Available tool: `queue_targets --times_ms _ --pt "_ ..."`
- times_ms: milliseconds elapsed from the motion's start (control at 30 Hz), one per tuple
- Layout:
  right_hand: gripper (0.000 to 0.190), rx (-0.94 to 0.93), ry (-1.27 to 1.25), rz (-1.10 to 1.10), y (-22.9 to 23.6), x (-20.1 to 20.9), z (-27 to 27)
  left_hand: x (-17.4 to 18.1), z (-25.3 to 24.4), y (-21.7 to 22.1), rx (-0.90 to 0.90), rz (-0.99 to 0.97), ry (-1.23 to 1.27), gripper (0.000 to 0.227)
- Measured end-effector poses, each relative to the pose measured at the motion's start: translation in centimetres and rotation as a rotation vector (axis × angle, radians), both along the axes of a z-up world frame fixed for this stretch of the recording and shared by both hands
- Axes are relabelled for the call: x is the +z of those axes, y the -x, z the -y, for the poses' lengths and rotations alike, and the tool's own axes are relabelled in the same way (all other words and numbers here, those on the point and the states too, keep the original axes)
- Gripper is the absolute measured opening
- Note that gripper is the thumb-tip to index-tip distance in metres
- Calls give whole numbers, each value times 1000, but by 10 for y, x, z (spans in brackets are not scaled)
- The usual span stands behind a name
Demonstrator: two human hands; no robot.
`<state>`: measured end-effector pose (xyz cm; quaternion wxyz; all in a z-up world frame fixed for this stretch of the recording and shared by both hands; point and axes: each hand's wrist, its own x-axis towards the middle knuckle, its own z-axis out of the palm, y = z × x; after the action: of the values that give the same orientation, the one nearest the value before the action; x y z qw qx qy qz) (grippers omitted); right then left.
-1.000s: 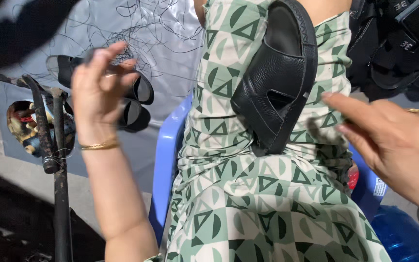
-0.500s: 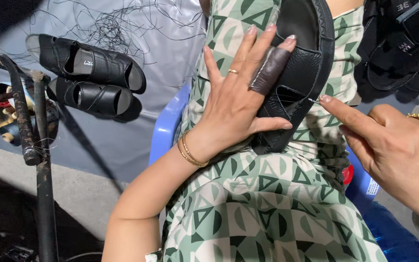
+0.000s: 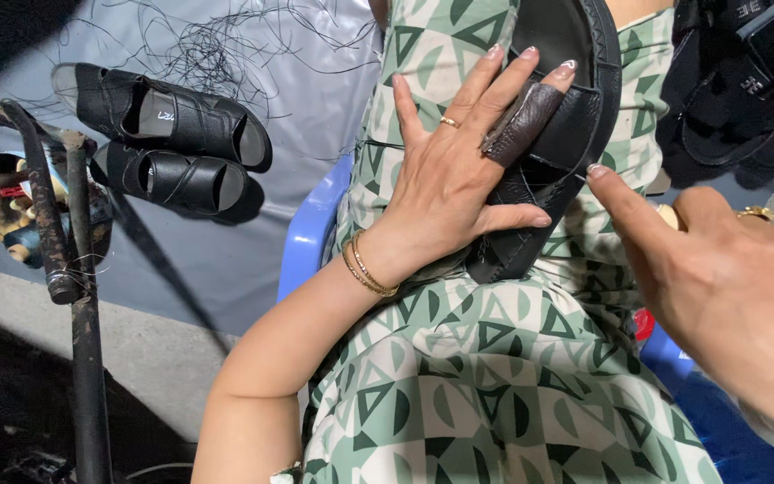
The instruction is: The person uses a needle and thread to stitch the leather upper of a black sandal to its sole while holding it on their lap.
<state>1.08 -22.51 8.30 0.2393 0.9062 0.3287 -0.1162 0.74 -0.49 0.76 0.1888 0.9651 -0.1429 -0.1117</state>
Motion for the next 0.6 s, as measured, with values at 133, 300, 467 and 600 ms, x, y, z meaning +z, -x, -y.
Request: queue_targets --times_ms 133,300,467,600 --pt "44 9 -251 -122 -9 -18 18 -6 -3 1 5 41 83 115" --pt "53 -13 -369 -75 -13 -32 29 -6 -6 1 8 32 133 110" --pt "60 112 -313 -70 -16 -57 38 -3 -2 -4 -12 84 -5 115" --pt "53 97 -501 -59 -13 -64 30 -4 -2 -2 -16 87 -4 113"
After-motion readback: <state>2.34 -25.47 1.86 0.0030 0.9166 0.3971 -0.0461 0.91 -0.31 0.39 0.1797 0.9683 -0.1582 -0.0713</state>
